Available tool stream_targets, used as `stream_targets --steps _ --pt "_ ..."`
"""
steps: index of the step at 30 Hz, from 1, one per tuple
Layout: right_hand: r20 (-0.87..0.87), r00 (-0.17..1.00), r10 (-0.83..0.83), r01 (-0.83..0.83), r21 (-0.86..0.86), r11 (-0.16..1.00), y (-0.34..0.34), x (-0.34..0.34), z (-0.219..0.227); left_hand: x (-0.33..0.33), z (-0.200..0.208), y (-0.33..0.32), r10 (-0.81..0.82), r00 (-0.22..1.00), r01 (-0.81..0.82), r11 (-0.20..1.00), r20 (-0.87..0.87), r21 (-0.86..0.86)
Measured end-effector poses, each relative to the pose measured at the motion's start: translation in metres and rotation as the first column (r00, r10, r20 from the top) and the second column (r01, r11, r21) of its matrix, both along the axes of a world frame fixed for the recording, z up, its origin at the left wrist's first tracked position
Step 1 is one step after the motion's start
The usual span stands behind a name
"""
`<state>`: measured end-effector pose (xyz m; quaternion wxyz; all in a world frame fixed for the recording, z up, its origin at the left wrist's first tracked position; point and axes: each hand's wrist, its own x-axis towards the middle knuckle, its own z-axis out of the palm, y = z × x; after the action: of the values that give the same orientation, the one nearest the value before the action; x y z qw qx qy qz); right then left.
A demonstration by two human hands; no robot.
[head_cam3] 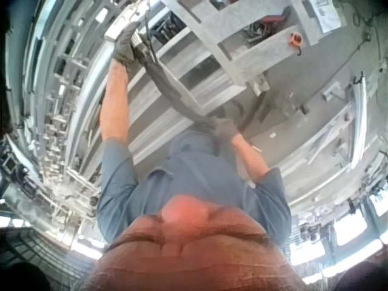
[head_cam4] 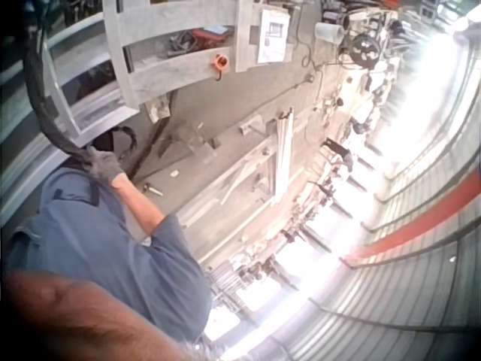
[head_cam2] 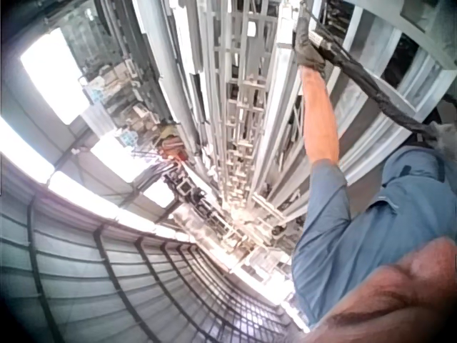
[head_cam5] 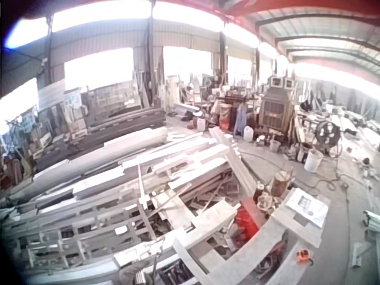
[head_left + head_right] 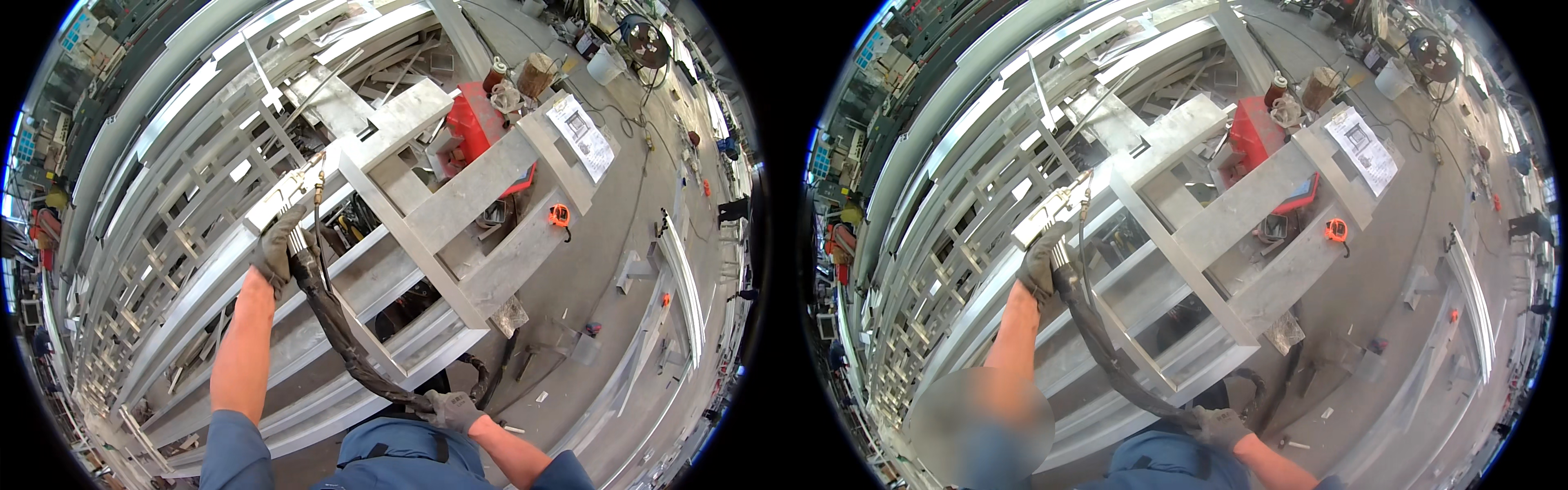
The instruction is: The person assembles a metal frame by positioning and aligning metal bars on a workbench. They then use a rivet gun to fasten the bars together at multiple joints, securing the structure.
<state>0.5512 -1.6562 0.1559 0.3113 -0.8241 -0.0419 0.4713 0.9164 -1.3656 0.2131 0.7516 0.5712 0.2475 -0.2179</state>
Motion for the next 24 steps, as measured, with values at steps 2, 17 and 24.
stream_targets --steps 2,17,24 --pt "-0.02 1.0 0.02 -0.02 0.021 1.0 0.018 0.009 0.007 0.015 -0.019 0.008 -0.025 1.0 0.025 1.0 0.019 -0.006" --pt "-0.108 0.993 -0.036 0.044 0.066 0.997 0.042 0.044 0.0 0.056 -0.082 0.012 -0.057 0.997 0.05 0.99 0.055 0.129" --pt "-0.097 0.995 0.002 0.0 0.025 1.0 0.046 0.035 -0.011 0.056 -0.094 0.014 -0.147 0.986 0.136 0.981 0.073 0.139"
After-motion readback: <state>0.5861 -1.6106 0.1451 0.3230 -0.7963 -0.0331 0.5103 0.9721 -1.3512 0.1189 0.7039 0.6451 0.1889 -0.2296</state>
